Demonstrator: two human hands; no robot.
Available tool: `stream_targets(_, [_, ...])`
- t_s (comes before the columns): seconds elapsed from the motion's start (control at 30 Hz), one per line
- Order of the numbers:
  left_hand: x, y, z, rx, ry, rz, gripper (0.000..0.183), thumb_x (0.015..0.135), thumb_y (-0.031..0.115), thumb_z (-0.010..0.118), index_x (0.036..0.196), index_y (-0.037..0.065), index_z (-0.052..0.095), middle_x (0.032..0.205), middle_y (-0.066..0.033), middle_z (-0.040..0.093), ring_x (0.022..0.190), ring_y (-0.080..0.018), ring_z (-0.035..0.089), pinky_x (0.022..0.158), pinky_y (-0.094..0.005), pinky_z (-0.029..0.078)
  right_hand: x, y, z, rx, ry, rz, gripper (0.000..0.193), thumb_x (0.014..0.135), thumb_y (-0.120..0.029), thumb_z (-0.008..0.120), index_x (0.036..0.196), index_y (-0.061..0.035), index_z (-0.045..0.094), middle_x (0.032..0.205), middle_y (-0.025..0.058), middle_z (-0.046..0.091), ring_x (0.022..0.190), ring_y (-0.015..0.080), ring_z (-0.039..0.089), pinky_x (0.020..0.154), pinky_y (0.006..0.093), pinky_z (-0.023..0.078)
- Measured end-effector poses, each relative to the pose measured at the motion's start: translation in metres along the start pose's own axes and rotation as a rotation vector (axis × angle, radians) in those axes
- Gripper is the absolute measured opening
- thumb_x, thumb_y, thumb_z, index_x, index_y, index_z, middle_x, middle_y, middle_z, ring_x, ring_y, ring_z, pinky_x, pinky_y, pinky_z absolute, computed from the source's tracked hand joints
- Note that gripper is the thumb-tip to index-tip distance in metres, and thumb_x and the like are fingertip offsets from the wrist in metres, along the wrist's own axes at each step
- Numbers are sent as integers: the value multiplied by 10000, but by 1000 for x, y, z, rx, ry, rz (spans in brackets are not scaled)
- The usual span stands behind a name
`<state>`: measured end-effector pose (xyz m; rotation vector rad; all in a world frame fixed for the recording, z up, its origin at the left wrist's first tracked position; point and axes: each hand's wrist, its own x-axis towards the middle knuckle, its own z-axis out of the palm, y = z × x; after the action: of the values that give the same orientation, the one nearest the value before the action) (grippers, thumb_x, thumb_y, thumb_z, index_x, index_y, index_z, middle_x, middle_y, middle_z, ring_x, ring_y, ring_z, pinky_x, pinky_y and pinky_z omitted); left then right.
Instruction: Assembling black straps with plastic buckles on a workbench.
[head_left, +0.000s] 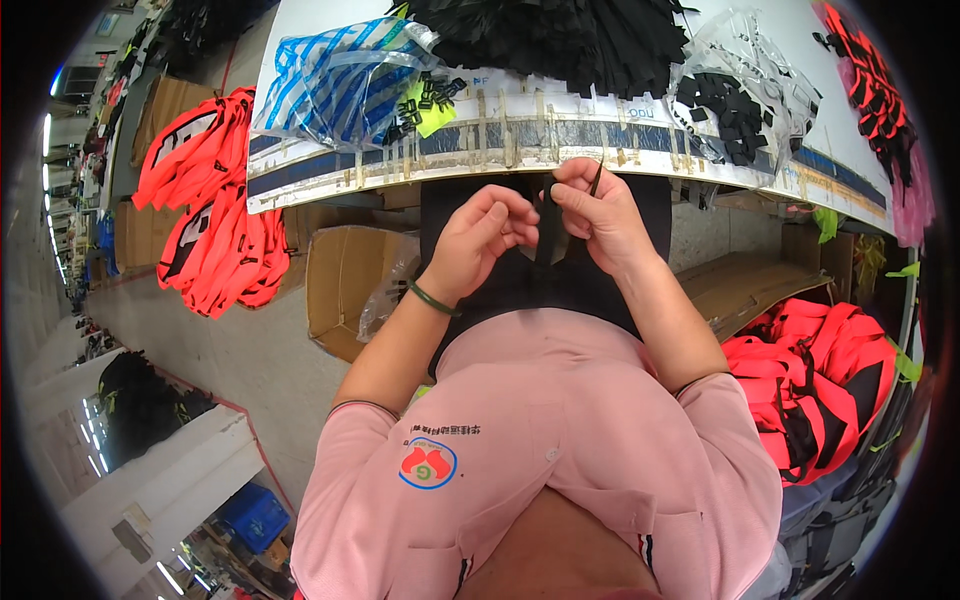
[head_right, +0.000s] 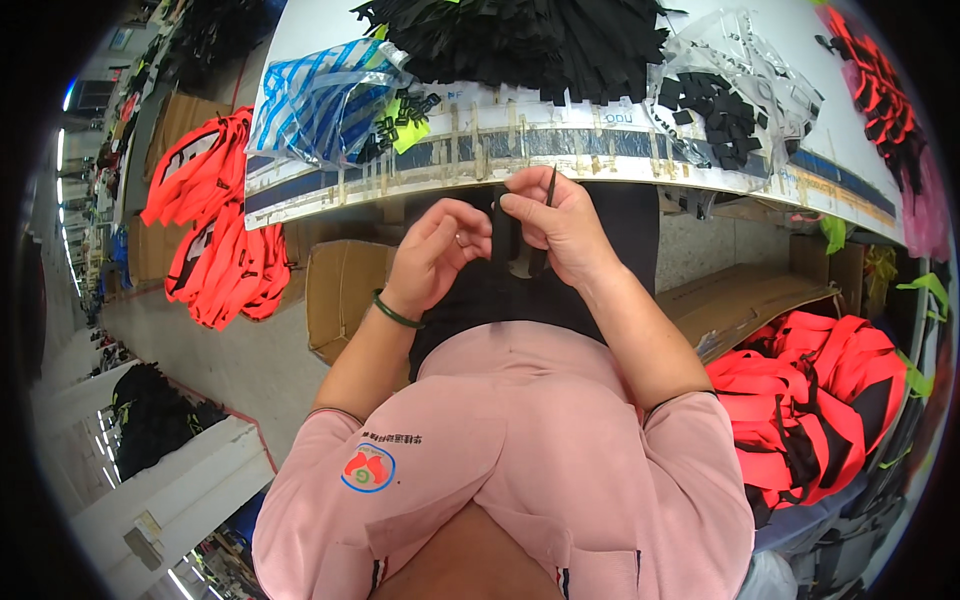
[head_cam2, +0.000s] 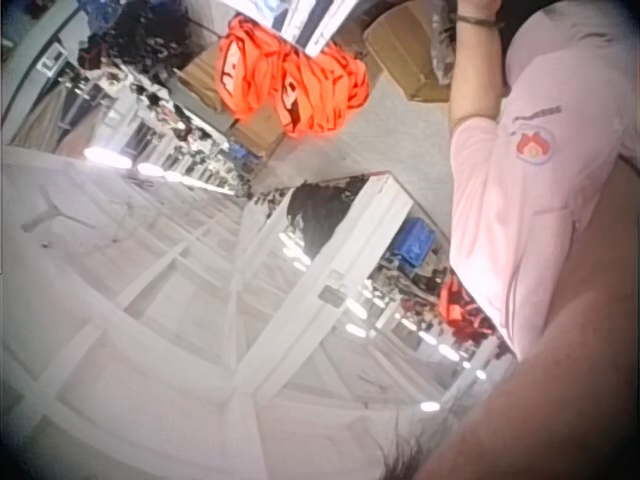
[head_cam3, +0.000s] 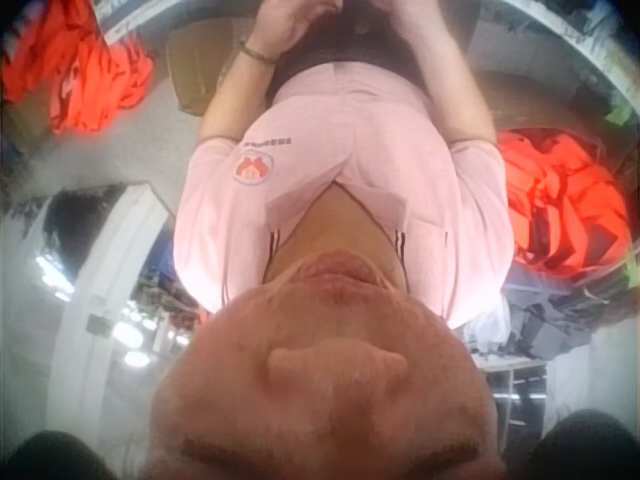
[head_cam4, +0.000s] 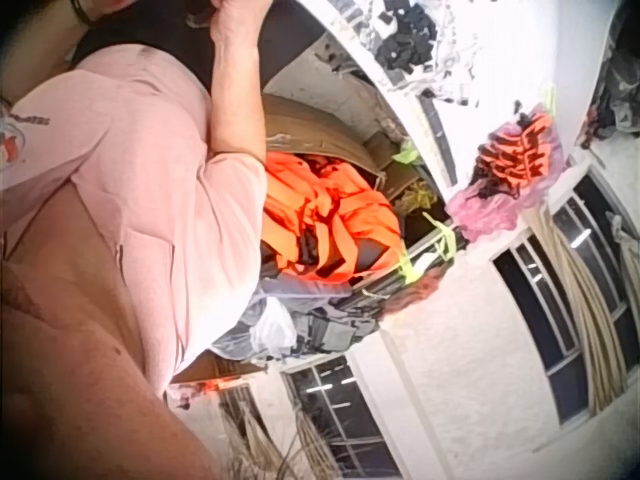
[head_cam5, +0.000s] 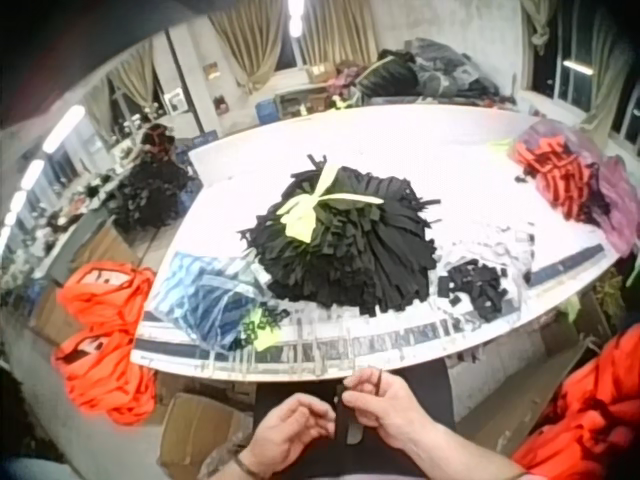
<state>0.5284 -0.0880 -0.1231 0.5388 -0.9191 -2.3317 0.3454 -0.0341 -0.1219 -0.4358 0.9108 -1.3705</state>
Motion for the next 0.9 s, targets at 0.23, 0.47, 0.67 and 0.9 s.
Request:
stream_targets(0.23, [9, -4, 2, -218, -259, -309, 367, 947, 237, 433, 1125, -69, 529, 1041, -151, 596, 885, -222, 611, 795, -354, 503, -6, -2, 10, 20, -122, 28, 149, 860, -28, 555, 1002, 14, 573, 628, 32, 530, 440, 116, 504, 439, 227, 447])
stream_targets(0.47, [8, -12, -2, -138, -203, -258, 211, 904, 158, 528, 1005, -20, 578, 912, -77, 593, 735, -153, 575, 699, -291, 485, -12, -15, 12, -101, -183, 11, 117, 841, -26, 573, 951, 14, 583, 677, 52, 566, 517, 139, 582, 500, 244, 480])
stream_targets(0.67, [9, 1, 15, 429, -35, -237, 116, 923, 139, 494, 958, 33, 529, 831, -47, 579, 664, -94, 567, 556, -206, 453, -15, -20, 7, -805, -191, -343, 86, 817, -41, 623, 897, -9, 622, 810, 34, 583, 662, 71, 566, 590, 210, 444])
stream_targets(0.9, [6, 1, 2, 547, -35, -345, 189, 930, 177, 451, 913, 33, 573, 693, -14, 567, 529, -49, 454, 477, -171, 353, 0, -44, -42, -1044, 156, -514, 79, 796, -76, 644, 862, -33, 642, 822, 30, 635, 728, 82, 571, 659, 221, 459])
